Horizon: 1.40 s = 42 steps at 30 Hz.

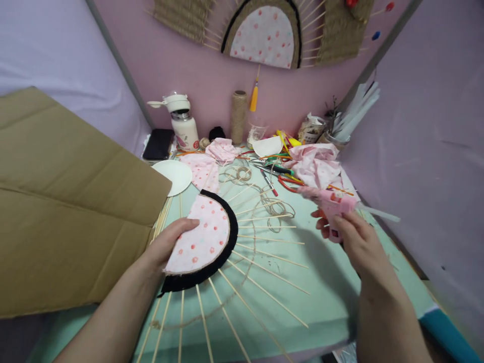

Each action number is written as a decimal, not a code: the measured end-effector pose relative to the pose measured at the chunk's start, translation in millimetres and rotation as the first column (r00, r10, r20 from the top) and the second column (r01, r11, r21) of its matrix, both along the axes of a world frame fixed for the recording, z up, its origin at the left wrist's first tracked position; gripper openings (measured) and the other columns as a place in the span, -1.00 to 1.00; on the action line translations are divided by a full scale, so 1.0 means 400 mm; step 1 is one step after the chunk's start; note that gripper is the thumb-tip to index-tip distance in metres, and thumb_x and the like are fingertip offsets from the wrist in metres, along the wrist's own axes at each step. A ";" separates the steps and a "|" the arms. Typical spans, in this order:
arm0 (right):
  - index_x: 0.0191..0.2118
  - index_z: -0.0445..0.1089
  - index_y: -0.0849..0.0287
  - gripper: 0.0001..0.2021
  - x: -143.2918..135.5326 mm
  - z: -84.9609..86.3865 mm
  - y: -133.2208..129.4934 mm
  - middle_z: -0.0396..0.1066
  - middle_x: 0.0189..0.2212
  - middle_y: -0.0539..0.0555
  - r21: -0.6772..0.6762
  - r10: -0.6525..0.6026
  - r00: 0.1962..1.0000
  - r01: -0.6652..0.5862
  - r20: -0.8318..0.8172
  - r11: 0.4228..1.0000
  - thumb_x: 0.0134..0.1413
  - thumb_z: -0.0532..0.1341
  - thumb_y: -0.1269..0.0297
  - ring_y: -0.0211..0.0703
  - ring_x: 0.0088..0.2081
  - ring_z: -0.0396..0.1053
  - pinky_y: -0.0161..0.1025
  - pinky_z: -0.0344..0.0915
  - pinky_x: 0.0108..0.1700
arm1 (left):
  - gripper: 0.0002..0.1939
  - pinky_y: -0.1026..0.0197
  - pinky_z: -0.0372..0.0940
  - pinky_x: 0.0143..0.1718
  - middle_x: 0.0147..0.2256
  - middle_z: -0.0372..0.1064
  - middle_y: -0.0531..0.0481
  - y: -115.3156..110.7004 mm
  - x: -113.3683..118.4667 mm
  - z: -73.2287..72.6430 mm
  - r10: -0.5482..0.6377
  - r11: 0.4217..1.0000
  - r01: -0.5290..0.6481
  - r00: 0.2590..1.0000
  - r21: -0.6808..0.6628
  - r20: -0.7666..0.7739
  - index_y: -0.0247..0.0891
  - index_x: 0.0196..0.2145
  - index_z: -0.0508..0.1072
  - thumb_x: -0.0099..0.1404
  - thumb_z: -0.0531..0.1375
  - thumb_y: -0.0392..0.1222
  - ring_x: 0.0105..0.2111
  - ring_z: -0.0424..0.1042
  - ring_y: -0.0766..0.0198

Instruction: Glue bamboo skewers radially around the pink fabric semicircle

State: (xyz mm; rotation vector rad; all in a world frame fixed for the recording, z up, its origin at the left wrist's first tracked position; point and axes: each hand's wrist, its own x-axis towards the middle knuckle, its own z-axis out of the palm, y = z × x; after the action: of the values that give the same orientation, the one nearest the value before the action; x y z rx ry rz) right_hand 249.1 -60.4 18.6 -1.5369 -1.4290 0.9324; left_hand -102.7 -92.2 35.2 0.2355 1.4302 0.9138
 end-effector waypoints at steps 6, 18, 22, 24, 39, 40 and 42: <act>-0.33 0.47 0.22 -0.56 -0.095 -0.002 -0.015 0.37 -0.56 0.04 -0.016 0.211 0.977 -0.211 0.022 0.977 0.23 0.06 -0.06 -0.25 -0.55 0.29 -0.32 0.22 -0.50 | -0.87 0.39 0.22 -0.75 -0.66 0.41 -0.05 0.000 -0.008 -0.027 -0.071 0.996 0.072 0.997 0.050 -0.017 -0.36 -0.51 0.45 0.18 0.20 -0.35 -0.73 0.36 0.33; -0.42 0.46 0.16 -0.64 -0.119 -0.023 -0.034 0.39 -0.57 0.01 0.142 0.259 0.888 -0.333 0.381 0.932 0.23 0.07 0.07 -0.20 -0.55 0.30 -0.31 0.23 -0.46 | -0.94 0.36 0.23 -0.69 -0.63 0.44 -0.05 -0.002 -0.003 -0.030 -0.143 0.986 0.138 0.988 0.091 0.050 -0.35 -0.52 0.45 0.05 0.27 -0.33 -0.70 0.38 0.32; -0.43 0.45 0.15 -0.63 -0.120 -0.023 -0.033 0.38 -0.59 0.00 0.155 0.246 0.882 -0.330 0.403 0.931 0.23 0.06 0.06 -0.20 -0.56 0.29 -0.31 0.22 -0.47 | -0.93 0.34 0.24 -0.68 -0.65 0.42 -0.04 -0.002 0.002 -0.024 -0.129 0.988 0.124 0.990 0.092 0.057 -0.35 -0.54 0.45 0.07 0.23 -0.35 -0.71 0.34 0.33; -0.44 0.45 0.15 -0.61 -0.120 -0.022 -0.031 0.38 -0.60 0.01 0.151 0.242 0.876 -0.330 0.418 0.932 0.23 0.05 0.03 -0.19 -0.57 0.28 -0.30 0.23 -0.48 | -0.91 0.34 0.24 -0.68 -0.67 0.41 -0.03 -0.001 0.004 -0.019 -0.128 0.989 0.123 0.990 0.087 0.061 -0.35 -0.56 0.44 0.07 0.21 -0.36 -0.72 0.33 0.33; -0.48 0.41 0.12 -0.55 -0.120 -0.026 -0.030 0.39 -0.60 0.02 0.138 0.226 0.864 -0.318 0.450 0.938 0.22 0.01 -0.06 -0.16 -0.57 0.32 -0.29 0.25 -0.47 | -0.94 0.36 0.22 -0.66 -0.66 0.41 -0.01 -0.002 0.005 -0.024 -0.131 0.989 0.128 0.991 0.078 0.035 -0.33 -0.52 0.44 0.04 0.27 -0.33 -0.70 0.37 0.32; -0.48 0.41 0.12 -0.55 -0.121 -0.026 -0.030 0.39 -0.60 0.02 0.137 0.226 0.864 -0.318 0.451 0.938 0.22 0.01 -0.07 -0.17 -0.57 0.31 -0.29 0.25 -0.48 | -0.94 0.36 0.23 -0.66 -0.66 0.41 -0.01 -0.002 0.005 -0.023 -0.132 0.989 0.129 0.991 0.077 0.032 -0.33 -0.52 0.44 0.03 0.28 -0.33 -0.69 0.37 0.31; -0.48 0.41 0.12 -0.56 -0.121 -0.026 -0.029 0.39 -0.60 0.02 0.136 0.227 0.863 -0.318 0.451 0.938 0.23 0.02 -0.06 -0.17 -0.57 0.32 -0.29 0.25 -0.48 | -0.94 0.36 0.22 -0.66 -0.67 0.40 -0.01 -0.002 0.006 -0.021 -0.136 0.988 0.133 0.990 0.080 0.035 -0.33 -0.52 0.44 0.03 0.28 -0.33 -0.70 0.36 0.32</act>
State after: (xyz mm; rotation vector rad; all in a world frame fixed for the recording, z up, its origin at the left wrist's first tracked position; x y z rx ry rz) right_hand 200.7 -72.2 8.1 -1.4588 -2.0380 0.5922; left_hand -100.3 -92.8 26.7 0.3657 1.3264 0.8592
